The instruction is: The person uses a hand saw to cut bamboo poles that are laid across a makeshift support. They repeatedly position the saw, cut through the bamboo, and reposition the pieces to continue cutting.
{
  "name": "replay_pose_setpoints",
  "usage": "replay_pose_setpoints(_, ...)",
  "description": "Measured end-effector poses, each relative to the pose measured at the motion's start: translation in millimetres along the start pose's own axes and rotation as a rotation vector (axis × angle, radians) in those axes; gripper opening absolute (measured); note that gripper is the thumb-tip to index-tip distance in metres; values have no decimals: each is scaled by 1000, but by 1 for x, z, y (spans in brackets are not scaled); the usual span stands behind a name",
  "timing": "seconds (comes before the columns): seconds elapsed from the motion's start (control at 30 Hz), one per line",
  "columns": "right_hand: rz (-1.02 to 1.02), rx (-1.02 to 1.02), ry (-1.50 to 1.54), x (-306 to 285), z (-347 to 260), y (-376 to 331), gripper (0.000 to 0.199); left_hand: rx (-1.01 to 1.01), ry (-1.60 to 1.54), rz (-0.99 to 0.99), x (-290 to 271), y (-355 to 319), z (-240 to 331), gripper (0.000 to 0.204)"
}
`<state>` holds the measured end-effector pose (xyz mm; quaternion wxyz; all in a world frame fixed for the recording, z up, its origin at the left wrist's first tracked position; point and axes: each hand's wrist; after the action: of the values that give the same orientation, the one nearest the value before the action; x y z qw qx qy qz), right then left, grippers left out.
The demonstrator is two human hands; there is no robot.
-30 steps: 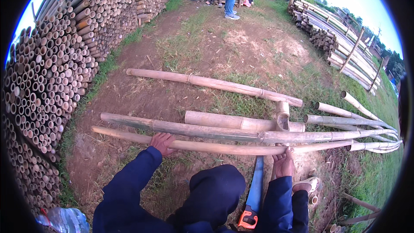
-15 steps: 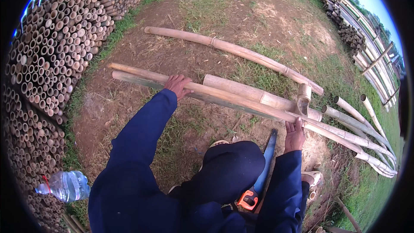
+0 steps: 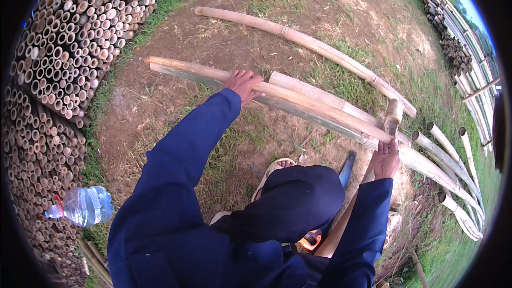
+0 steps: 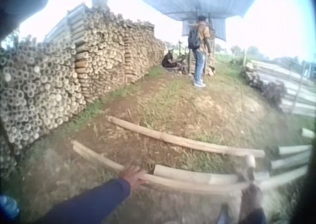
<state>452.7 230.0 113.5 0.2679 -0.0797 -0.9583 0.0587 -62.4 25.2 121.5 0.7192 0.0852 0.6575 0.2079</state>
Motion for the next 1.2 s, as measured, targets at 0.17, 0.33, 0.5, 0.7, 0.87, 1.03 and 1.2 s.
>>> replay_pose_setpoints(0.17,112,24,-19,-23,-3,22,38,99,-43,70,18,16,22,54)
replay_pose_setpoints(0.33,229,125,51,16,26,1,35,164,-78,-64,6,19,37,79)
replay_pose_setpoints(0.5,278,213,85,4,9,3,22,352,-265,-152,40,84,153,92)
replay_pose_setpoints(0.7,337,307,51,18,25,14,32,322,-214,-481,68,128,223,97)
replay_pose_setpoints(0.87,305,297,-65,3,20,15,29,293,-145,-582,66,128,253,93)
replay_pose_setpoints(1.03,253,307,-342,2,5,16,32,253,-147,-580,78,128,249,88)
replay_pose_setpoints(1.2,170,253,-993,-3,-14,16,56,237,-86,-610,74,124,253,84)
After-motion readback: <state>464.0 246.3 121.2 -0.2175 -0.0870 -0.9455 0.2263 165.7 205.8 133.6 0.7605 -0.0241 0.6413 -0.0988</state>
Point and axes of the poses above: each hand's wrist, its own y-axis towards the middle knuckle, its own x-axis out of the palm, z = x × y, and after that the axes turned 10 degrees about z, right-handed
